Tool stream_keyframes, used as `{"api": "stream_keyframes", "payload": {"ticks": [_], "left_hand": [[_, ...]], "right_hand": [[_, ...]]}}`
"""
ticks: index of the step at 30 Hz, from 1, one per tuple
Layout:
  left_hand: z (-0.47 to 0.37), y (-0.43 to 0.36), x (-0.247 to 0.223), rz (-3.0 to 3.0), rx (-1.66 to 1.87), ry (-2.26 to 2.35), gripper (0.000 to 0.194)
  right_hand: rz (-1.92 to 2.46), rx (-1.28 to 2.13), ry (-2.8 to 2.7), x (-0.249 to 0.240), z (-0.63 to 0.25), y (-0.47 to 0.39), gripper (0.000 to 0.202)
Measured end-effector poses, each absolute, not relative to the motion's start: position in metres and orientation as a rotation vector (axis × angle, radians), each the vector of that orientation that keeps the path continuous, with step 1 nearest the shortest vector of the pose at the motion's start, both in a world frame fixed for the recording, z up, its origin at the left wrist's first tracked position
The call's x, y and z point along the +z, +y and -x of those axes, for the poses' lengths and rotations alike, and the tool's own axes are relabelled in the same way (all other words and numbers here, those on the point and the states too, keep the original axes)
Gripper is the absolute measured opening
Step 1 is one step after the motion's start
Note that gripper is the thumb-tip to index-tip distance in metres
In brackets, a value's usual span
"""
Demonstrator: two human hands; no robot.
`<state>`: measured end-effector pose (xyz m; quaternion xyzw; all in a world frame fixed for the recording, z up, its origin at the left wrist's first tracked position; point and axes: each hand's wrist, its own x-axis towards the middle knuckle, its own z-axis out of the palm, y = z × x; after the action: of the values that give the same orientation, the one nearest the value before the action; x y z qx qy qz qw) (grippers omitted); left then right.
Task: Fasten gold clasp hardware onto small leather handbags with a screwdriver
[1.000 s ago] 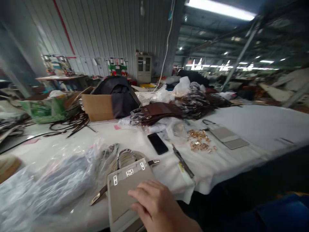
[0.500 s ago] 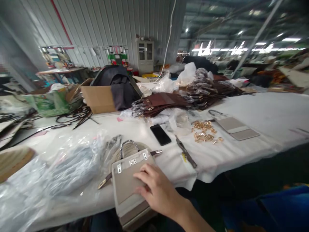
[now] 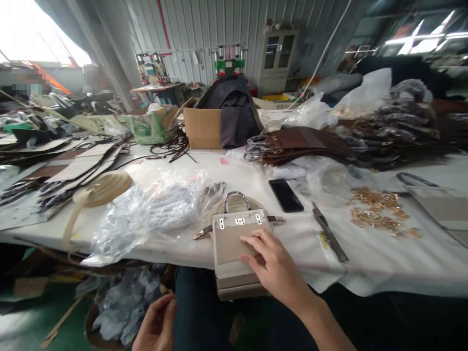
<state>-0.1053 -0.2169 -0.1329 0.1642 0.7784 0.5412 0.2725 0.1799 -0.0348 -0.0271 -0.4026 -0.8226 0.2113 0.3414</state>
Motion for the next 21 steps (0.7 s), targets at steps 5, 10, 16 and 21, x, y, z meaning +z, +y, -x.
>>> {"api": "stream_keyframes", "payload": {"ticks": [5,10,16,21], "left_hand": [[0.139,-0.237,-0.139,-0.289,1.525,2.015,0.085],[0.162,-0.260,-0.158,-0.163,1.519,2.070,0.097],[0.163,-0.271,-0.177,-0.098,1.536,2.051,0.093],[0.168,-0.284,-0.188,-0.085,1.517,2.059,0.093]], "right_hand": [[1.027,0.487,-2.203,-0.026,-0.181,-0.035,0.030],[0.963,0.363,-2.208,-0.030,-0.179,-0.034,0.026],[0.863,0.223,-2.227,-0.034,-0.178,-0.030,0.022],[0.766,0.135,-2.231,-0.029,-0.179,-0.030,0.021]]}}
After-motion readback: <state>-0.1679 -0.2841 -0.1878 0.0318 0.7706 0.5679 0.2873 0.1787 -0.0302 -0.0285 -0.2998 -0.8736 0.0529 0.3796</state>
